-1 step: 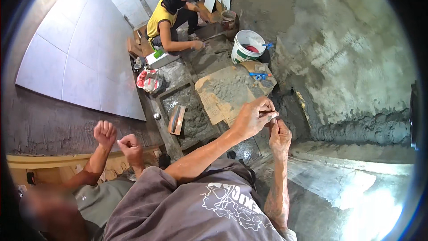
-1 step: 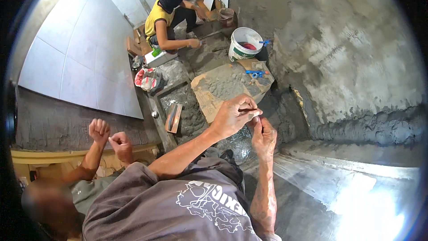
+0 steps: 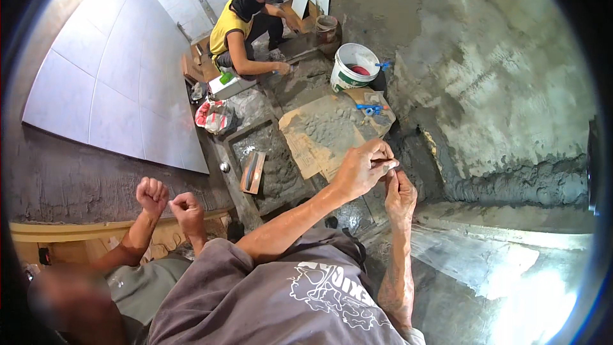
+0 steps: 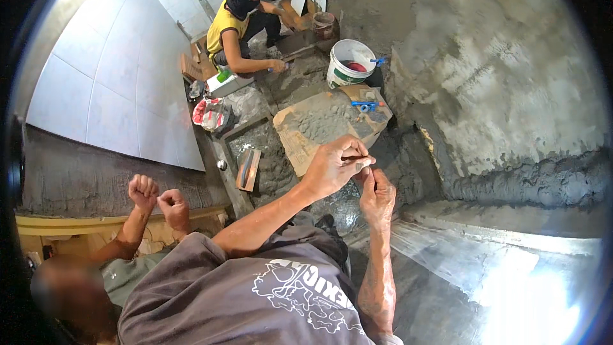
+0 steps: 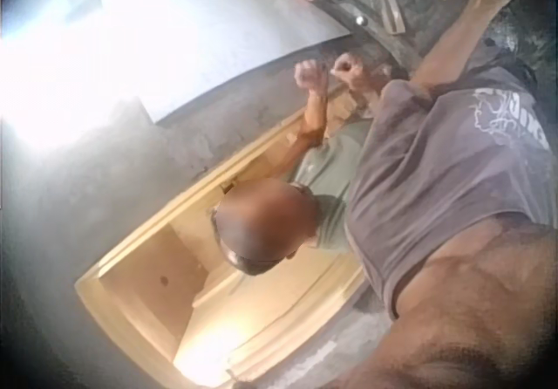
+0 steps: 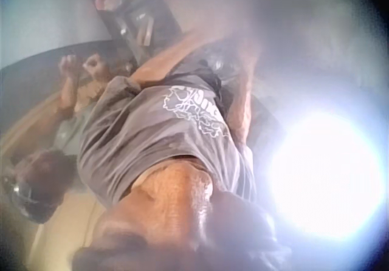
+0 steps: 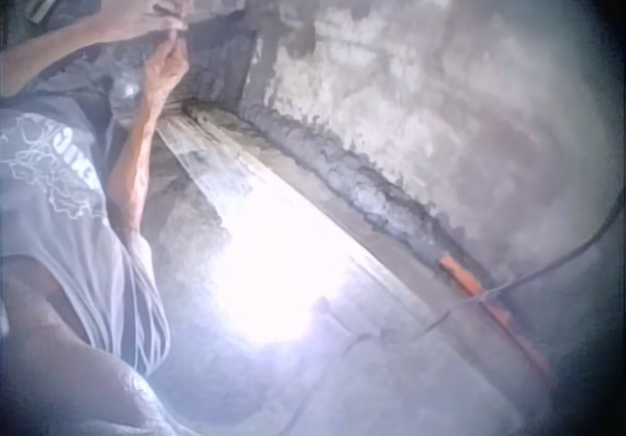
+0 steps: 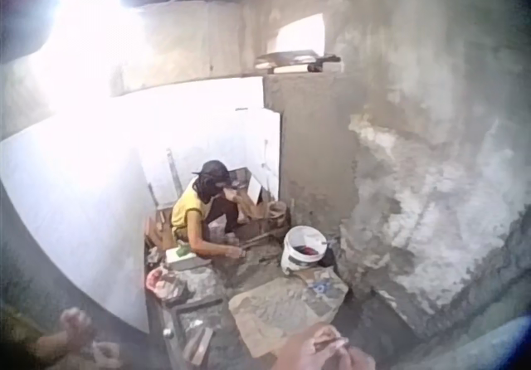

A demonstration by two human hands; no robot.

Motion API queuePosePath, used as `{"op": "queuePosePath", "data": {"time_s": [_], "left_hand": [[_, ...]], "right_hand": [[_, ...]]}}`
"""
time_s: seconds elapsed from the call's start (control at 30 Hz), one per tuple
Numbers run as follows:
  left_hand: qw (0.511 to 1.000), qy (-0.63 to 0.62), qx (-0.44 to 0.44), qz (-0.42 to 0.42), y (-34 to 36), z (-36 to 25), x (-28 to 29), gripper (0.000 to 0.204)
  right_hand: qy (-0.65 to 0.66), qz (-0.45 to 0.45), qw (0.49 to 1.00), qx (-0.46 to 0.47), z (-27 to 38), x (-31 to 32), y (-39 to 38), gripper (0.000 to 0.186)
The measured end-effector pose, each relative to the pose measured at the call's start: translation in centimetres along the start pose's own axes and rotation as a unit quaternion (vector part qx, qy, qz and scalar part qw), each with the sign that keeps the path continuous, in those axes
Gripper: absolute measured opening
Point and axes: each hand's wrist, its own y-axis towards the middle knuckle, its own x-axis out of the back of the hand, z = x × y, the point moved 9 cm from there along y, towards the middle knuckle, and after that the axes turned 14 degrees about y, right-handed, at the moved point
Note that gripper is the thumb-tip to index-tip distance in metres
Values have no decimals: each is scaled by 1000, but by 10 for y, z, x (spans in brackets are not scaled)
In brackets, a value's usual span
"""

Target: The person threads a wire through a channel in a concrete wall, pulling it through using their hands.

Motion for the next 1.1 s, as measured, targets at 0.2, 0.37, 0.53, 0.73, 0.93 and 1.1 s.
{"op": "queuePosePath", "data": {"time_s": [0.2, 0.37, 0.53, 0.73, 0.93, 1.1], "left_hand": [[999, -38, 6, 37, 6, 2, -10, 28], [983, -168, 50, 55, 9, 10, -24, 34], [983, -152, 60, 79, 11, 7, -36, 34], [984, -123, 55, 115, 14, -4, -51, 35], [986, -96, 39, 129, 23, -7, -67, 34], [991, -116, 40, 50, 39, -15, -63, 35]], "right_hand": [[60, -29, 998, 6, 9, 9, -5, 27], [43, -27, 999, -16, 12, 15, -9, 29], [114, -17, 993, -14, 8, 29, -10, 33], [249, 17, 966, -65, -10, 39, -9, 34], [389, 92, 913, -77, -25, 38, -6, 32], [326, 88, 936, -100, -32, 43, 0, 32]]}}
